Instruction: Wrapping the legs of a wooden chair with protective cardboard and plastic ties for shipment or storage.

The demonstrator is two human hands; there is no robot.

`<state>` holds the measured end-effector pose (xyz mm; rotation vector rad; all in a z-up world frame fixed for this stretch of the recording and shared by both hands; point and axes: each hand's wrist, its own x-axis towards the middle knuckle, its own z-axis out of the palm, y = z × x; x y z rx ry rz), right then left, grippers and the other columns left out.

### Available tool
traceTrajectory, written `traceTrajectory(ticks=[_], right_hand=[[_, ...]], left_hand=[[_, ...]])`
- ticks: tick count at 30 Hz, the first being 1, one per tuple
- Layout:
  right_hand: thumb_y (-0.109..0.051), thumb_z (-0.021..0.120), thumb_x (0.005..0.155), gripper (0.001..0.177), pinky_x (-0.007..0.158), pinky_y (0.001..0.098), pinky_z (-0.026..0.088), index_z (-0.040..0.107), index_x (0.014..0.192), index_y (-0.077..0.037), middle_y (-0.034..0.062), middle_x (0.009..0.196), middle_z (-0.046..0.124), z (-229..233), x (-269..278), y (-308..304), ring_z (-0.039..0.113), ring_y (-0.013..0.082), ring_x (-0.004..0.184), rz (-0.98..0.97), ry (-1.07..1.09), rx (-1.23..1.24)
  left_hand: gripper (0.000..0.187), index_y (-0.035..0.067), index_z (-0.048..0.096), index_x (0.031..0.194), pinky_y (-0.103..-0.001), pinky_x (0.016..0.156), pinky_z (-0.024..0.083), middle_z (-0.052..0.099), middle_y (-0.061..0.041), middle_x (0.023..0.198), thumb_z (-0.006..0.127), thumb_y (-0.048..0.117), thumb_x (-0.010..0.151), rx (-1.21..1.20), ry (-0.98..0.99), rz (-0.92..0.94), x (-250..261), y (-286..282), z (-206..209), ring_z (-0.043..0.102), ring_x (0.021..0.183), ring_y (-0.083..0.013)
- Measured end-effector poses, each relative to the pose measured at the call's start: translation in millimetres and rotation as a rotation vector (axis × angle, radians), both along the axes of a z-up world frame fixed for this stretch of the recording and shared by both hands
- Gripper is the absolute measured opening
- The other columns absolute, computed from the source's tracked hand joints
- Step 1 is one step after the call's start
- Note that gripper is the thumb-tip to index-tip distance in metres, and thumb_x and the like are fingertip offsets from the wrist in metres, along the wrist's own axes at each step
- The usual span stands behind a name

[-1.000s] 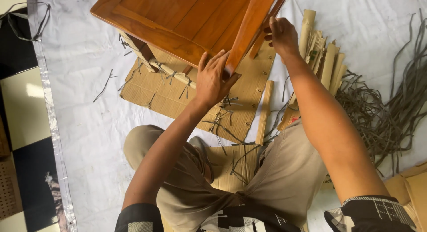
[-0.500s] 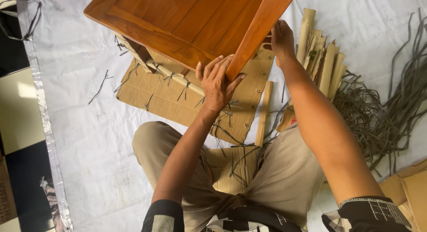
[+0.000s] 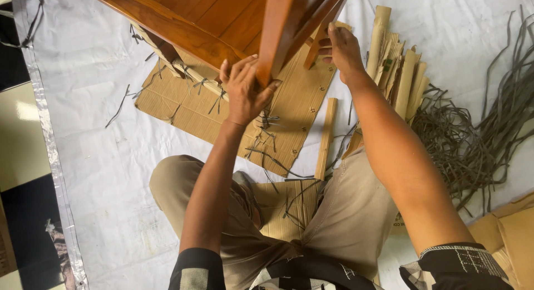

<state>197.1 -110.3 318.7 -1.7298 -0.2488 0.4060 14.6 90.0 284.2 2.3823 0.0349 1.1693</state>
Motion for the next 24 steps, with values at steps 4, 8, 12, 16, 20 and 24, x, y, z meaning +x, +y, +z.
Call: traceTrajectory(ticks=[4,8,12,16,20,24], right_hand=[[-0.047,0.048,0.101,0.046,0.071,0.0252,0.054,0.06,0.121,-0.007,0.0043,0.102,0.069,-22.6,16.6,-5.2,0.068,0.0131,0.086,-0.041,0.012,-0.016],[-0.047,0.049,0.102,0.043,0.068,0.0232,0.053,0.06,0.119,-0.009,0.0041,0.101,0.069,-36.2,28.8,-8.5,0.066,0.0108,0.084,-0.076,0.005,-0.031],[-0.053,0.051,0.1,0.048,0.071,0.024,0.056,0.06,0.119,-0.01,0.002,0.103,0.07,-36.8,34.0,0.3,0.067,0.0103,0.088,-0.118,-0.016,-0.075],[-0.053,0.054,0.098,0.051,0.072,0.0249,0.052,0.06,0.123,-0.009,0.0037,0.107,0.066,-35.0,35.0,12.7,0.063,0.0102,0.089,-0.083,-0.073,-0.006],[-0.072,0.048,0.091,0.079,0.091,0.0407,0.055,0.054,0.137,-0.008,0.0104,0.122,0.061,-33.7,37.9,26.7,0.064,0.0231,0.114,-0.015,-0.192,-0.008],[-0.059,0.039,0.095,0.072,0.105,0.0526,0.048,0.042,0.146,-0.009,0.0186,0.145,0.051,-25.6,48.9,42.6,0.054,0.035,0.134,-0.012,-0.26,0.034]], left_hand=[[0.043,0.021,0.071,0.124,-0.048,0.121,0.01,0.076,0.002,0.123,0.07,0.052,0.094,-0.031,0.051,-0.081,-1.3,34.0,9.3,0.061,0.124,-0.0213],[0.046,0.019,0.068,0.129,-0.05,0.122,0.007,0.075,-0.001,0.124,0.073,0.047,0.093,-0.088,0.18,-0.155,-9.9,69.7,21.0,0.056,0.128,-0.0252],[0.039,0.015,0.072,0.116,-0.051,0.124,0.012,0.076,-0.003,0.12,0.073,0.049,0.096,-0.007,0.216,-0.234,-21.8,108.8,40.1,0.055,0.133,-0.0275],[0.048,0.008,0.07,0.124,-0.055,0.119,0.032,0.063,-0.009,0.137,0.078,0.043,0.092,0.015,0.127,-0.278,-38.6,133.9,56.7,0.047,0.132,-0.032],[0.062,0.005,0.068,0.13,-0.062,0.119,0.032,0.051,-0.015,0.149,0.078,0.051,0.09,-0.045,0.145,-0.112,-50.9,146.0,48.5,0.035,0.143,-0.039],[0.072,0.007,0.053,0.144,-0.059,0.112,0.041,0.05,-0.015,0.146,0.074,0.055,0.095,-0.138,0.076,0.067,-54.2,137.7,35.2,0.042,0.138,-0.0366]])
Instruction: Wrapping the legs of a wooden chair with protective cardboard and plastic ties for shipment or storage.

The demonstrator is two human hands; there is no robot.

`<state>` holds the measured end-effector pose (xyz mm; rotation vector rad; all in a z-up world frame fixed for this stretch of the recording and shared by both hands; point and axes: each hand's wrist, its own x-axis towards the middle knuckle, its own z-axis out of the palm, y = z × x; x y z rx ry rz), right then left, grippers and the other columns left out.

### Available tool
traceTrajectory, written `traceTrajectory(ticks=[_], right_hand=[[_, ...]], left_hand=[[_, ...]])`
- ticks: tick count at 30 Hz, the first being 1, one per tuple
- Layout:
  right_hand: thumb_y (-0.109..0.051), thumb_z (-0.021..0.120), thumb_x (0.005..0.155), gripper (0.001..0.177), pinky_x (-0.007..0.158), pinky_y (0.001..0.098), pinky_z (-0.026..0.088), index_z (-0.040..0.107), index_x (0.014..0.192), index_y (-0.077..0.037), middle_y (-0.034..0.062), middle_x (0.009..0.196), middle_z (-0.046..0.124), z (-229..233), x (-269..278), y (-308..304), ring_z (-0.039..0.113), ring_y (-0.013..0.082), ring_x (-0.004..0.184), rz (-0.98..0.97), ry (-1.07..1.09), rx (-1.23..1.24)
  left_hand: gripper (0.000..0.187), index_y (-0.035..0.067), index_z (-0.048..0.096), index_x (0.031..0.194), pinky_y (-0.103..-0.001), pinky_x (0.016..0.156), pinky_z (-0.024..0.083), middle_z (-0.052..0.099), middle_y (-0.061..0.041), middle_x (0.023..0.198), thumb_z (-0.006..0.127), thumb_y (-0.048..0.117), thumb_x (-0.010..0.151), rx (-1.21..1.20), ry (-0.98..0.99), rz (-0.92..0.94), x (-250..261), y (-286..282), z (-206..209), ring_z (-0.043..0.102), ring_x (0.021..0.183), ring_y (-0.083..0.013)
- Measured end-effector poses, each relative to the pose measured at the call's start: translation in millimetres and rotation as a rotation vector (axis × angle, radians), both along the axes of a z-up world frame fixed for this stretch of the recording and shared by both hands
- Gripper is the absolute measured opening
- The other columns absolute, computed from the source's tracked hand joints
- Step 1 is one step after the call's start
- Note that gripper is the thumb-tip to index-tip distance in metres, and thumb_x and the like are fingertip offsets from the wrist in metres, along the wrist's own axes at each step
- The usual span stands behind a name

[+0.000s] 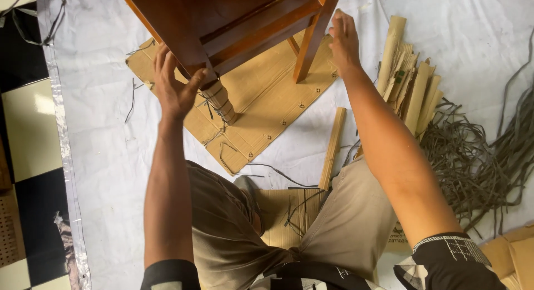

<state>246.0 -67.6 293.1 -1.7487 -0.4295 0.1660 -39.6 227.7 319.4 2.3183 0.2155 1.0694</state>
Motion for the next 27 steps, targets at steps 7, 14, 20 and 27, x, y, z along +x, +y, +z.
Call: traceTrajectory(ticks=[7,14,20,27], right_hand=[[-0.085,0.024,0.08,0.104,0.121,0.0511,0.032,0.031,0.16,-0.02,0.0048,0.168,0.032,-40.7,53.6,31.0,0.039,0.0267,0.15,-0.072,0.237,0.08],[-0.085,0.024,0.07,0.114,0.094,0.0326,0.048,0.053,0.141,-0.001,0.0046,0.112,0.058,-39.7,61.6,40.4,0.058,0.0149,0.103,-0.197,0.417,0.132],[-0.087,0.024,0.07,0.081,0.105,0.0352,0.056,0.055,0.09,-0.015,-0.0029,0.082,0.04,-54.2,70.0,32.4,0.057,0.0104,0.084,-0.131,0.356,0.119],[-0.09,0.011,0.073,0.124,0.117,0.0552,0.042,0.042,0.146,0.004,0.0078,0.101,0.048,-68.9,67.8,19.2,0.06,0.0288,0.111,0.019,0.188,-0.009]], left_hand=[[0.071,0.005,0.037,0.151,-0.044,0.108,0.046,0.052,-0.017,0.139,0.076,0.032,0.098,-0.328,-0.076,0.474,1.9,-75.3,-16.7,0.053,0.125,-0.0306],[0.075,0.006,-0.002,0.164,-0.055,0.134,0.012,-0.003,-0.022,0.173,0.049,0.021,0.11,-0.436,-0.027,0.376,14.8,-136.9,-17.6,0.0,0.163,-0.0389],[0.076,0.006,-0.01,0.164,-0.056,0.135,0.012,-0.015,-0.023,0.172,0.043,0.019,0.112,-0.419,-0.075,0.292,22.0,-133.2,-41.2,-0.014,0.162,-0.0421],[0.087,0.009,-0.009,0.166,-0.057,0.137,0.004,-0.015,-0.019,0.174,0.052,0.012,0.105,-0.367,-0.093,0.258,20.3,-101.0,-56.9,-0.015,0.164,-0.0406]])
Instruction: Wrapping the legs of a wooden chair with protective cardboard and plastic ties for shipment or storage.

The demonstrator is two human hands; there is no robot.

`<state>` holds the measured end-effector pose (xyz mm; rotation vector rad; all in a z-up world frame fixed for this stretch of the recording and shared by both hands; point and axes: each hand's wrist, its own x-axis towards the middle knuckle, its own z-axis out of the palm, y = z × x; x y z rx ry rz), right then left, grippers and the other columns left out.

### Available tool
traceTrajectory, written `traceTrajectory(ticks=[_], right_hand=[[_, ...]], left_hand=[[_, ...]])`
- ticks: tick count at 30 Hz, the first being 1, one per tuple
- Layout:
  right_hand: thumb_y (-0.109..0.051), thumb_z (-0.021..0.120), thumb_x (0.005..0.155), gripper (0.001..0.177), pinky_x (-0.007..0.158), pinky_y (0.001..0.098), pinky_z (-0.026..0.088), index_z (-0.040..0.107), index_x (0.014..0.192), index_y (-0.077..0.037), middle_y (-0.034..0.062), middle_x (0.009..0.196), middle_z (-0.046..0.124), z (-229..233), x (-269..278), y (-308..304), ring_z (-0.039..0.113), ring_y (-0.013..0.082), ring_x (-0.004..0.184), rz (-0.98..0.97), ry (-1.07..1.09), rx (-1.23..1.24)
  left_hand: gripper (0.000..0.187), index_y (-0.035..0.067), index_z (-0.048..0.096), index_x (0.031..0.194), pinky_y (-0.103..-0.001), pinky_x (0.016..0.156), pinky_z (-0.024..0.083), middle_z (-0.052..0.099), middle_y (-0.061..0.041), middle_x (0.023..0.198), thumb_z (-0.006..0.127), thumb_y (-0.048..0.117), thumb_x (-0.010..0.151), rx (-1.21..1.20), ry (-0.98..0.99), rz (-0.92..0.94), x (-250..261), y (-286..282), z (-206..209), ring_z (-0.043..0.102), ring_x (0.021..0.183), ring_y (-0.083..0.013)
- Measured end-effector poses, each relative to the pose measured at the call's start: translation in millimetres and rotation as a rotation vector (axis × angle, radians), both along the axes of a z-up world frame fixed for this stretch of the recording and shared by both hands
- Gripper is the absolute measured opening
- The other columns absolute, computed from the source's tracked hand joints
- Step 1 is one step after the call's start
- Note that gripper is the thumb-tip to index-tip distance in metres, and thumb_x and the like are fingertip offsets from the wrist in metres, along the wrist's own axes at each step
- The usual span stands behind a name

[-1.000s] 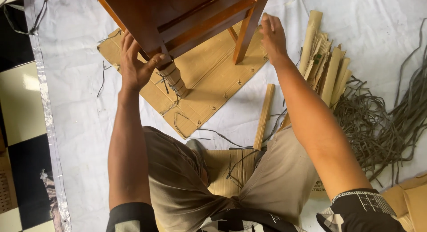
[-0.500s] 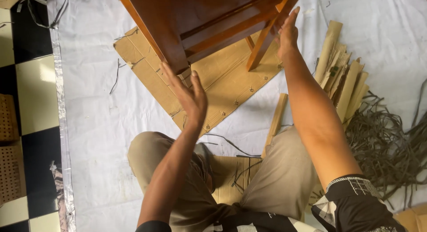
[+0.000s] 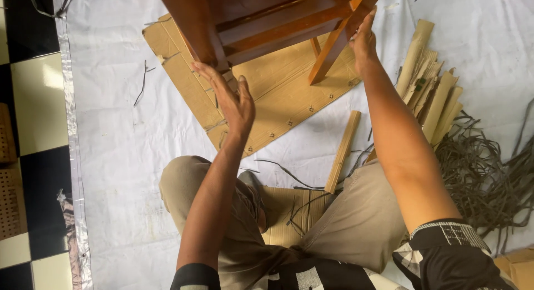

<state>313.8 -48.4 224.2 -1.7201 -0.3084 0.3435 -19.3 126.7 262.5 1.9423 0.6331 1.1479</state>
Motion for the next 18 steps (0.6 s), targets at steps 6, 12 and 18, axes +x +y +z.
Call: traceTrajectory(ticks=[6,12,18], right_hand=[[-0.08,0.015,0.087,0.102,0.101,0.0387,0.049,0.039,0.152,-0.005,0.0182,0.139,0.058,10.3,-42.3,-25.2,0.06,0.023,0.108,0.139,-0.05,-0.009],[-0.056,0.036,0.098,0.069,0.093,0.0302,0.044,0.049,0.151,-0.014,0.0073,0.138,0.056,53.4,-118.8,-38.6,0.054,0.0194,0.109,0.075,0.021,0.057],[-0.055,0.047,0.098,0.042,0.097,0.0374,0.045,0.059,0.108,-0.016,0.0008,0.105,0.058,27.7,-162.8,-60.5,0.054,0.0167,0.097,0.118,0.017,0.133]], left_hand=[[0.099,0.001,-0.004,0.165,-0.05,0.139,0.003,-0.006,-0.025,0.174,0.055,-0.011,0.086,0.074,-0.001,0.071,12.6,41.5,-15.9,-0.008,0.165,-0.0417],[0.104,0.007,-0.014,0.166,-0.041,0.142,0.02,-0.015,-0.018,0.175,0.048,-0.02,0.088,0.147,0.109,0.145,24.7,73.7,-25.5,-0.002,0.167,-0.0371],[0.104,0.009,-0.013,0.166,-0.044,0.144,0.006,-0.015,-0.017,0.175,0.058,-0.02,0.096,0.177,0.061,0.08,39.8,122.7,-48.6,-0.009,0.166,-0.0351]])
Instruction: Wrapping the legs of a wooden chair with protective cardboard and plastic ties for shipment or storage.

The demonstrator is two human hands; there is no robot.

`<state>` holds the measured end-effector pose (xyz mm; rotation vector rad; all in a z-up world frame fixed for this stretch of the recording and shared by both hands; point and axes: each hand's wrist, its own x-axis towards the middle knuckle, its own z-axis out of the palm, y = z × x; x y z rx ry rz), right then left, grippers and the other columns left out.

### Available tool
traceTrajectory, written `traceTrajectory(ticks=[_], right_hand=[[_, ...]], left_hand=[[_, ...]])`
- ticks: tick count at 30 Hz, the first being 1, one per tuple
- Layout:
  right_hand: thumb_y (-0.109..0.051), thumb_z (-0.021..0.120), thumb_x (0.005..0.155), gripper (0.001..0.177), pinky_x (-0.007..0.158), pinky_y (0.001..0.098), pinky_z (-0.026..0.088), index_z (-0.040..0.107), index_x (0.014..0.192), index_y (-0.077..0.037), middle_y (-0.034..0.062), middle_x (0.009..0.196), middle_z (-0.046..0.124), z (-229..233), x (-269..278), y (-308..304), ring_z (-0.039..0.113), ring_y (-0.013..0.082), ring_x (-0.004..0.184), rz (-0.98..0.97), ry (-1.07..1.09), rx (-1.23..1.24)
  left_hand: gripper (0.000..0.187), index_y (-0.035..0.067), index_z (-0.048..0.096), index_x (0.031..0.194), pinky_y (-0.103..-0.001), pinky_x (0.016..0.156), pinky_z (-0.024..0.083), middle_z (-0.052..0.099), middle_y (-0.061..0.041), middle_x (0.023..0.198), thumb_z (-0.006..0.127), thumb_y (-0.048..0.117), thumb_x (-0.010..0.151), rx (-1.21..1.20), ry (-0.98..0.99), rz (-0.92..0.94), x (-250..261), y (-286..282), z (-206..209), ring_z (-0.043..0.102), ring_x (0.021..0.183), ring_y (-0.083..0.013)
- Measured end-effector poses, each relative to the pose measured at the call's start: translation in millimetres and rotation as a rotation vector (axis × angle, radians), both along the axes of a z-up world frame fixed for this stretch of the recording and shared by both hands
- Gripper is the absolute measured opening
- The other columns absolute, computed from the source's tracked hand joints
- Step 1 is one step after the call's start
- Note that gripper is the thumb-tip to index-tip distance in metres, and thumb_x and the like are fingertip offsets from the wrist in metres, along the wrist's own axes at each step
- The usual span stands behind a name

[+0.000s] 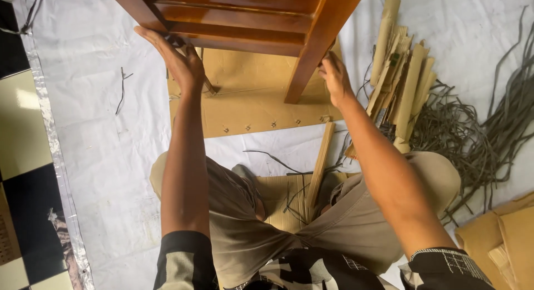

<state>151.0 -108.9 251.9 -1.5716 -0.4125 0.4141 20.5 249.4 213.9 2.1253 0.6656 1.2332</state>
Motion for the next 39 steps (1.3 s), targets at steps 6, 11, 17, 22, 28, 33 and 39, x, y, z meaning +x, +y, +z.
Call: traceTrajectory(ticks=[6,11,17,22,28,33,39], right_hand=[[-0.039,0.051,0.1,0.019,0.091,0.0326,0.043,0.057,0.099,-0.021,-0.0031,0.105,0.06,-17.3,-43.3,-5.0,0.055,0.0127,0.102,0.023,0.016,0.085],[-0.025,0.052,0.102,0.011,0.093,0.0319,0.044,0.061,0.101,-0.019,-0.0041,0.102,0.06,-34.0,-66.4,-9.9,0.054,0.0117,0.098,0.027,0.046,0.14],[-0.022,0.056,0.102,0.021,0.092,0.0288,0.047,0.066,0.118,-0.011,-0.0038,0.112,0.064,-37.8,-91.8,-18.4,0.055,0.0082,0.102,0.074,0.115,0.181],[-0.017,0.054,0.103,0.032,0.097,0.0324,0.049,0.064,0.132,-0.009,0.003,0.13,0.068,-31.3,-97.1,-25.1,0.061,0.0131,0.12,0.151,0.185,0.168],[-0.031,0.057,0.098,0.035,0.087,0.0309,0.051,0.067,0.127,-0.014,0.0017,0.125,0.071,-82.9,-112.2,-31.7,0.071,0.0209,0.11,-0.011,0.382,0.141],[-0.041,0.051,0.1,0.044,0.081,0.0533,0.058,0.077,0.103,-0.006,0.0234,0.099,0.075,-302.0,-129.5,-112.7,0.073,0.042,0.1,-0.019,0.061,-1.007],[-0.043,0.056,0.089,0.045,0.106,0.0465,0.054,0.077,0.121,-0.019,0.0249,0.135,0.065,-368.1,-223.1,-126.2,0.064,0.0413,0.125,0.108,0.254,-1.195]], left_hand=[[0.102,0.017,-0.012,0.164,-0.026,0.096,0.06,0.036,-0.016,0.166,0.06,-0.014,0.099,0.035,-0.106,-0.126,7.4,35.1,4.9,0.06,0.1,-0.0141],[0.103,0.019,-0.012,0.167,-0.027,0.1,0.063,0.006,-0.016,0.177,0.055,-0.017,0.098,-0.015,-0.086,-0.211,7.5,57.1,-2.1,0.065,0.106,-0.0157],[0.105,0.021,-0.012,0.167,-0.027,0.102,0.062,0.005,-0.014,0.179,0.051,-0.021,0.094,-0.085,-0.097,-0.297,5.8,65.6,0.7,0.063,0.107,-0.0151],[0.099,0.019,-0.011,0.162,-0.027,0.092,0.062,0.056,-0.013,0.152,0.054,-0.015,0.096,-0.142,-0.086,-0.325,2.2,52.4,4.3,0.061,0.095,-0.0127],[0.073,0.017,0.016,0.166,-0.049,0.136,0.026,0.021,-0.016,0.173,0.064,0.021,0.11,-0.113,-0.115,0.086,29.3,-14.5,-69.1,0.022,0.162,-0.0343],[0.057,0.006,0.047,0.156,-0.05,0.121,0.033,0.047,-0.026,0.154,0.065,0.016,0.103,-0.518,-0.251,0.077,10.7,-148.9,-229.6,0.043,0.144,-0.0394],[0.026,0.019,0.077,0.115,-0.041,0.1,0.055,0.079,-0.006,0.107,0.067,0.016,0.092,-0.94,0.464,0.143,-120.8,-292.5,-305.4,0.072,0.11,-0.0262]])
